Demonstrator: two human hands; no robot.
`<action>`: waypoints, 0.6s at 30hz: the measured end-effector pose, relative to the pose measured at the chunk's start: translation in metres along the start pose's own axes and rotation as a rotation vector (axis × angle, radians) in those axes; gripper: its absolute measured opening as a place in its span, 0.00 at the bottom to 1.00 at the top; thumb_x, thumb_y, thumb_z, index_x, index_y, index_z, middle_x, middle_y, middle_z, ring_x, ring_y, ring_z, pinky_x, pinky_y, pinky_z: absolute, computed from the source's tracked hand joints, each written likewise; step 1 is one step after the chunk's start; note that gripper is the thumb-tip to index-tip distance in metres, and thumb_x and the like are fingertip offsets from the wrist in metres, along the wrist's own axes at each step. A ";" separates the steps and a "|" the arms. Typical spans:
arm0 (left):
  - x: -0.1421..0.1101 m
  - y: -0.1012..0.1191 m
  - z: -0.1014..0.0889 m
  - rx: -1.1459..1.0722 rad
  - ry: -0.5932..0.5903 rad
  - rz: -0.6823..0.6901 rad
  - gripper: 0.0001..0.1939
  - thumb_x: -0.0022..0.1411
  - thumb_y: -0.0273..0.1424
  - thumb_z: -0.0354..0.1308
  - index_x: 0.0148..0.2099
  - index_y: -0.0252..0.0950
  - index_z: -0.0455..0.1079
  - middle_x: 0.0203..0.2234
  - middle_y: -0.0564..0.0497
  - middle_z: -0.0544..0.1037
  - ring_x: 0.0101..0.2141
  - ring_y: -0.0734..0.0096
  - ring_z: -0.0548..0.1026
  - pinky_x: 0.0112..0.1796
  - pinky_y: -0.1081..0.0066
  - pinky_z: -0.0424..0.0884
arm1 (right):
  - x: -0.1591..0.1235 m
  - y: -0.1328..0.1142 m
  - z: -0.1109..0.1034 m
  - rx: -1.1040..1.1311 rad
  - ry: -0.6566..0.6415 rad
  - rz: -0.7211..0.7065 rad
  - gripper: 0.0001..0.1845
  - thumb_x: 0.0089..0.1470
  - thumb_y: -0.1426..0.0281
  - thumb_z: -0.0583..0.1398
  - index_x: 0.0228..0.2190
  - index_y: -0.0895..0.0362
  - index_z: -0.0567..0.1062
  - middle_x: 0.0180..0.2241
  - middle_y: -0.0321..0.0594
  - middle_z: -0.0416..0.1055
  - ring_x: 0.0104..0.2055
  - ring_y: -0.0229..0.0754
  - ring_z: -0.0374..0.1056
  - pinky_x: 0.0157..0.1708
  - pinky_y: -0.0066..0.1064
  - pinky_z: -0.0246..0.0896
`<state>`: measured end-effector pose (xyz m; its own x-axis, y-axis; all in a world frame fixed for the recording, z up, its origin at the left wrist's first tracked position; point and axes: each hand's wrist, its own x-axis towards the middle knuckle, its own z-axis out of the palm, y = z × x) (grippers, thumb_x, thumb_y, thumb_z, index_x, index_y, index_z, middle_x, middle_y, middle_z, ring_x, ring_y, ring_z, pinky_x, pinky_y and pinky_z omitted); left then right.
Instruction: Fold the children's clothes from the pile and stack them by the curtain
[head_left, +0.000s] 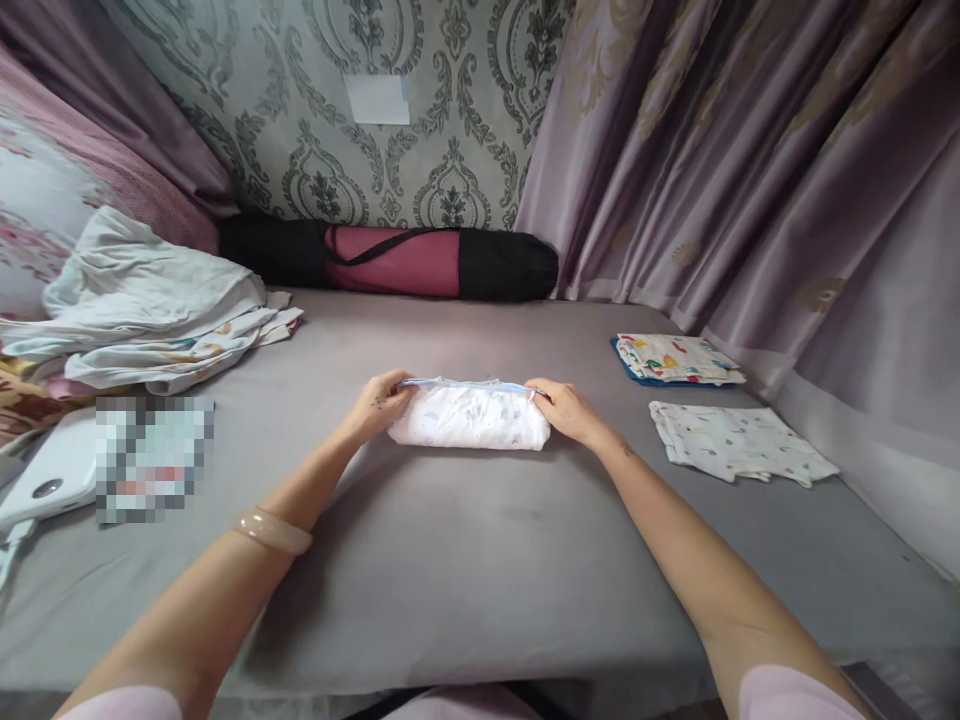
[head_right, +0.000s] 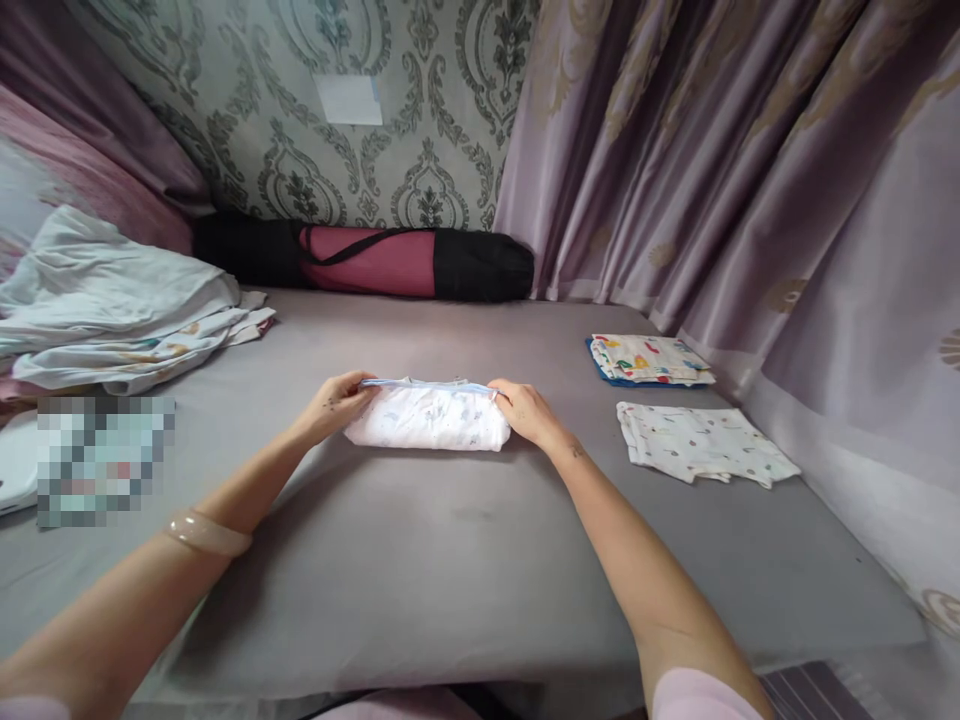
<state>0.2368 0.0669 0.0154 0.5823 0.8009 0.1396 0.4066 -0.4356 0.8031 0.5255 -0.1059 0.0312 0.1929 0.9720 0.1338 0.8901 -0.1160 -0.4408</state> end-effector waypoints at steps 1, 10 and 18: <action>0.002 -0.001 0.001 0.023 0.008 0.002 0.19 0.56 0.42 0.52 0.39 0.33 0.74 0.23 0.54 0.69 0.26 0.71 0.64 0.26 0.74 0.59 | 0.003 0.002 0.001 -0.006 0.003 0.002 0.18 0.60 0.68 0.51 0.48 0.53 0.76 0.43 0.41 0.78 0.43 0.44 0.72 0.41 0.30 0.62; 0.013 -0.007 0.010 0.131 0.077 -0.032 0.20 0.57 0.41 0.48 0.42 0.34 0.73 0.24 0.53 0.71 0.29 0.69 0.68 0.29 0.73 0.61 | 0.015 0.000 0.007 -0.047 0.016 0.092 0.18 0.61 0.66 0.50 0.48 0.51 0.75 0.45 0.40 0.77 0.45 0.44 0.71 0.42 0.30 0.60; 0.018 0.004 0.012 0.279 0.085 -0.204 0.16 0.57 0.38 0.52 0.41 0.33 0.72 0.31 0.47 0.77 0.33 0.65 0.72 0.32 0.72 0.64 | 0.029 0.003 0.022 -0.106 0.032 0.387 0.18 0.58 0.58 0.55 0.42 0.55 0.75 0.40 0.45 0.77 0.43 0.47 0.71 0.36 0.30 0.60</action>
<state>0.2570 0.0752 0.0142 0.4136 0.9091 0.0498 0.6917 -0.3493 0.6320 0.5249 -0.0734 0.0138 0.5334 0.8458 0.0040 0.7866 -0.4943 -0.3701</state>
